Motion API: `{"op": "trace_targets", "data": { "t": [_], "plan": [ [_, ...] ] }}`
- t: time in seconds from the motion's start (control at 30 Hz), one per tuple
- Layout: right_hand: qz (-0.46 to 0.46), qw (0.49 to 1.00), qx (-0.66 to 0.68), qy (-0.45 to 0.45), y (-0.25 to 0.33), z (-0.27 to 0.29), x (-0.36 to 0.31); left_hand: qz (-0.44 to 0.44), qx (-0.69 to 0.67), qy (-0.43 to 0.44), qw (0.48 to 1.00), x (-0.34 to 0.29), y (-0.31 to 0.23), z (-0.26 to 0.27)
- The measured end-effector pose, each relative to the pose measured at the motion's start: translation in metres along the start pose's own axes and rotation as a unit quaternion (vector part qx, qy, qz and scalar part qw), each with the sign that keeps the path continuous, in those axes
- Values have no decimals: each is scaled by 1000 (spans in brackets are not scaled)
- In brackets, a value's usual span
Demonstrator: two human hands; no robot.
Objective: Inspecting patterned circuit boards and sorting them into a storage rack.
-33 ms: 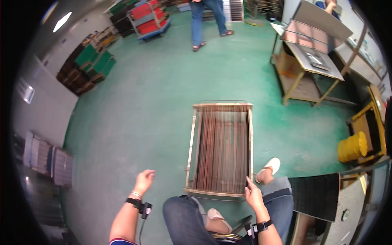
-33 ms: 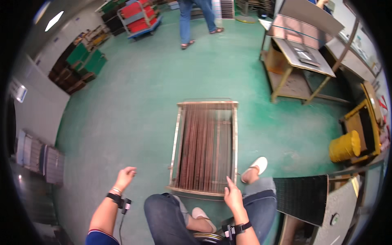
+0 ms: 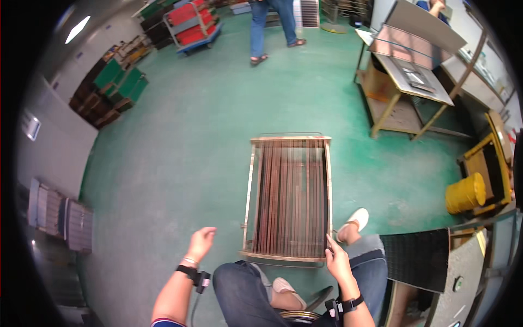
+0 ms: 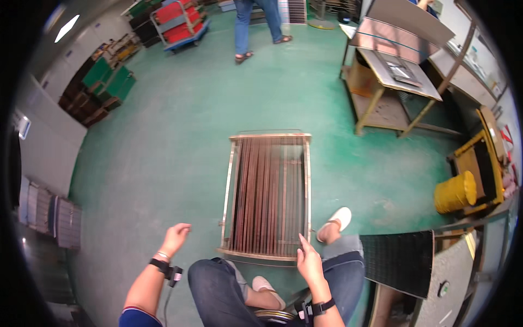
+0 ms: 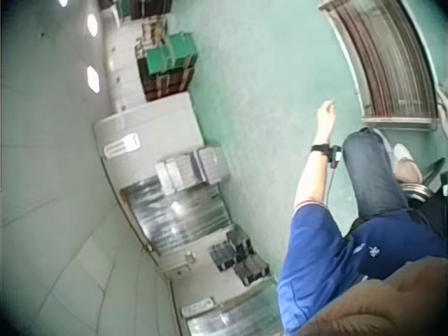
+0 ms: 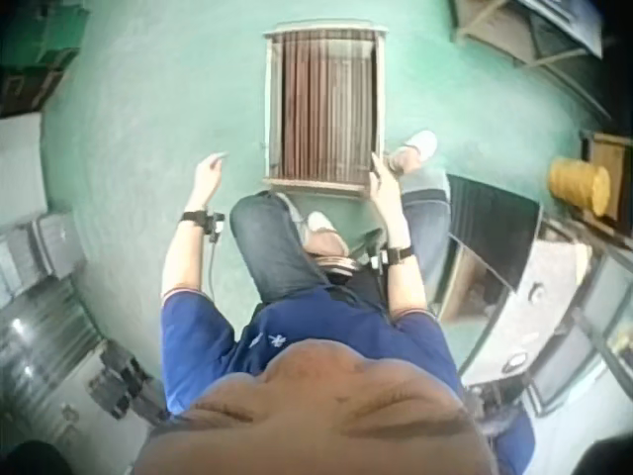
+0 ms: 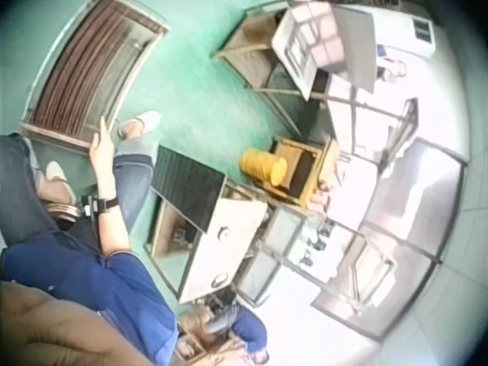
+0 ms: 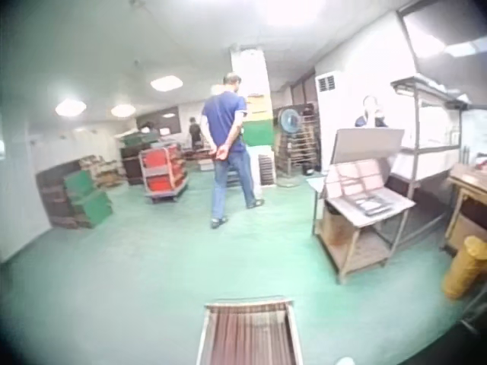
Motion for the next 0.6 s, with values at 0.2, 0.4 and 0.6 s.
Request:
{"op": "trace_targets", "data": {
  "t": [0.2, 0.4, 0.6],
  "plan": [
    [58, 962, -198, -179, 11, 108, -63, -120, -158, 28, 980, 25, -113, -207],
    [-28, 959, -138, -247, -74, 120, -102, -143, -119, 36, 982, 8, -167, -306],
    [-28, 959, -159, -234, -73, 126, -93, -132, 30, 44, 990, 6, -170, -327]
  ]
}}
Point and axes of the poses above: each hand's wrist, its own x-axis towards the middle knuckle, its own z-axis out of the back of the hand, y = z × x, the point moved 4 cm from there along x, towards the middle knuckle, and after that the axes turned 3 degrees about -z, right-handed, at the moved point
